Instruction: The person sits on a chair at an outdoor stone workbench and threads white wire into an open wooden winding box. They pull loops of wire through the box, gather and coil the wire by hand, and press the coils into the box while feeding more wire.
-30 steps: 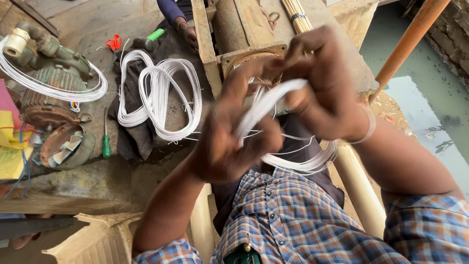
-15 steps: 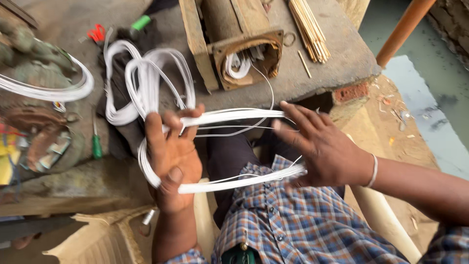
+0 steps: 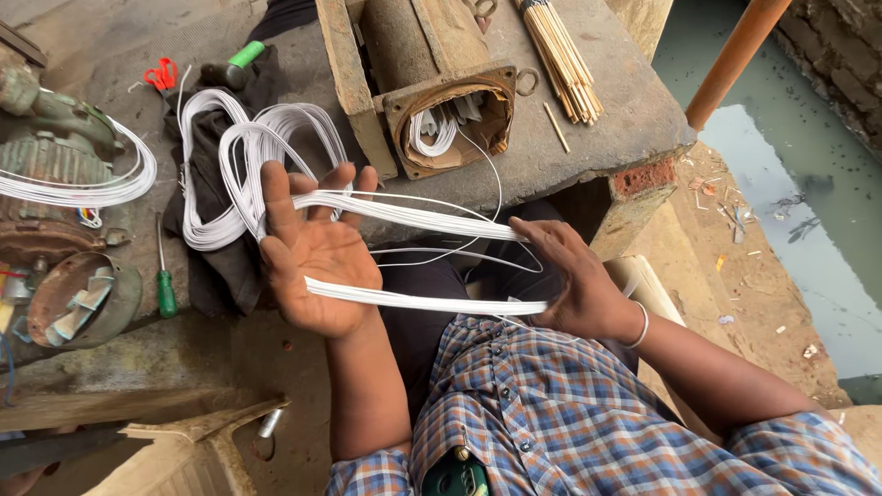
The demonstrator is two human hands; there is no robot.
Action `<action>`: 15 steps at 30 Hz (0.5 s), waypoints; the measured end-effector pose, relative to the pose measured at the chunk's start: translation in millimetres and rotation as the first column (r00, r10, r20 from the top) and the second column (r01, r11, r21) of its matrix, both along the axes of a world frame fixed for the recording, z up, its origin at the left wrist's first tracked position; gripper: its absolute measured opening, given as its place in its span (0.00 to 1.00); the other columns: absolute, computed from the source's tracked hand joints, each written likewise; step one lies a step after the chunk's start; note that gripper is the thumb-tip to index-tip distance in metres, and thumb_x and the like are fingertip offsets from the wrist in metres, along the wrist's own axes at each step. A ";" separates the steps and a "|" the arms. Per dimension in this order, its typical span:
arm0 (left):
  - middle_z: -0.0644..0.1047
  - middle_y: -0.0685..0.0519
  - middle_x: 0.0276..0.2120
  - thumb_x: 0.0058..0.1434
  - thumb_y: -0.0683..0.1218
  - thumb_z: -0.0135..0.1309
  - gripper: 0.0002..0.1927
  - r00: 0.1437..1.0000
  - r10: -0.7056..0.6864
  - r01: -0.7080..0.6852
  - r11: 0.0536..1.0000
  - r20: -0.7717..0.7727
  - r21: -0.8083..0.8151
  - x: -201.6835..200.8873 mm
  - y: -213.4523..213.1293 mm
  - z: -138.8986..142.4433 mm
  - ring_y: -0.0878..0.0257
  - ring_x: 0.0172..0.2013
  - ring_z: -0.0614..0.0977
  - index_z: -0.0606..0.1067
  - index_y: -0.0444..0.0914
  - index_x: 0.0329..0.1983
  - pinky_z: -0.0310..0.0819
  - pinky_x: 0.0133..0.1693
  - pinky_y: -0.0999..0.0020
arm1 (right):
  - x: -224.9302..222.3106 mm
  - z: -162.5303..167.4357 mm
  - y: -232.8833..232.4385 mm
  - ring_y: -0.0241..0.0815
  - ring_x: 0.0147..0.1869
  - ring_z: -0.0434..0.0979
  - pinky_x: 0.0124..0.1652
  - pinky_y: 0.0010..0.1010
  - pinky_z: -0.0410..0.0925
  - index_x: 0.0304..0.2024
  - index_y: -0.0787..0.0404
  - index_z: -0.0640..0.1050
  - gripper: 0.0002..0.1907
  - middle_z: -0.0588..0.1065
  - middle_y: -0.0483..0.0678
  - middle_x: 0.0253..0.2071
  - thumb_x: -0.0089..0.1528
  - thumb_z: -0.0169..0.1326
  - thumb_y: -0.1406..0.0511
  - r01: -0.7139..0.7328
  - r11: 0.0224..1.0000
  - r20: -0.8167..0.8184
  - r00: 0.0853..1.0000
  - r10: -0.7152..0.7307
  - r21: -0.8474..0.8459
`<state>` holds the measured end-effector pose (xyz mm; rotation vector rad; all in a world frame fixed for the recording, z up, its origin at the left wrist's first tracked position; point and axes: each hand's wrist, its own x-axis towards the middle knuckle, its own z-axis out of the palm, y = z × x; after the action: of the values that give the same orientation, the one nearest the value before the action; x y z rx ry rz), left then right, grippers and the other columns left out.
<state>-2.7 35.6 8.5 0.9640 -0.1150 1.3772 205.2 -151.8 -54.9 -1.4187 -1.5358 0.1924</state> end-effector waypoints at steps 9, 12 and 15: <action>0.74 0.51 0.59 0.77 0.60 0.45 0.29 0.983 0.063 0.006 0.931 -0.175 0.365 -14.1 -10.8 40.7 0.47 0.61 0.78 0.72 0.36 0.70 0.70 0.67 0.47 | -2.7 33.9 5.0 0.63 0.68 0.67 0.63 0.45 0.63 0.70 0.69 0.63 0.58 0.66 0.66 0.66 0.45 0.67 0.47 -0.031 0.995 0.265 0.964 0.006 0.093; 0.74 0.46 0.61 0.74 0.67 0.48 0.30 0.913 0.145 0.082 0.851 -0.381 0.519 -12.8 -24.1 62.3 0.47 0.67 0.72 0.80 0.37 0.52 0.67 0.71 0.47 | 11.9 57.2 0.7 0.69 0.70 0.64 0.65 0.51 0.60 0.68 0.72 0.63 0.50 0.63 0.71 0.66 0.57 0.55 0.42 0.067 0.951 0.335 0.926 -0.172 0.303; 0.79 0.46 0.43 0.67 0.68 0.51 0.31 0.799 0.441 0.081 0.597 -0.410 0.798 15.8 -27.5 58.4 0.51 0.50 0.80 0.81 0.36 0.35 0.76 0.52 0.53 | 5.9 55.1 8.8 0.52 0.56 0.73 0.56 0.40 0.67 0.58 0.68 0.69 0.34 0.71 0.58 0.54 0.70 0.44 0.43 -0.001 0.949 -0.027 1.000 0.010 0.316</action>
<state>13.1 8.1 66.9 2.1964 -0.1688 1.1410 211.1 -143.0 0.2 -1.1523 -1.4723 -0.0312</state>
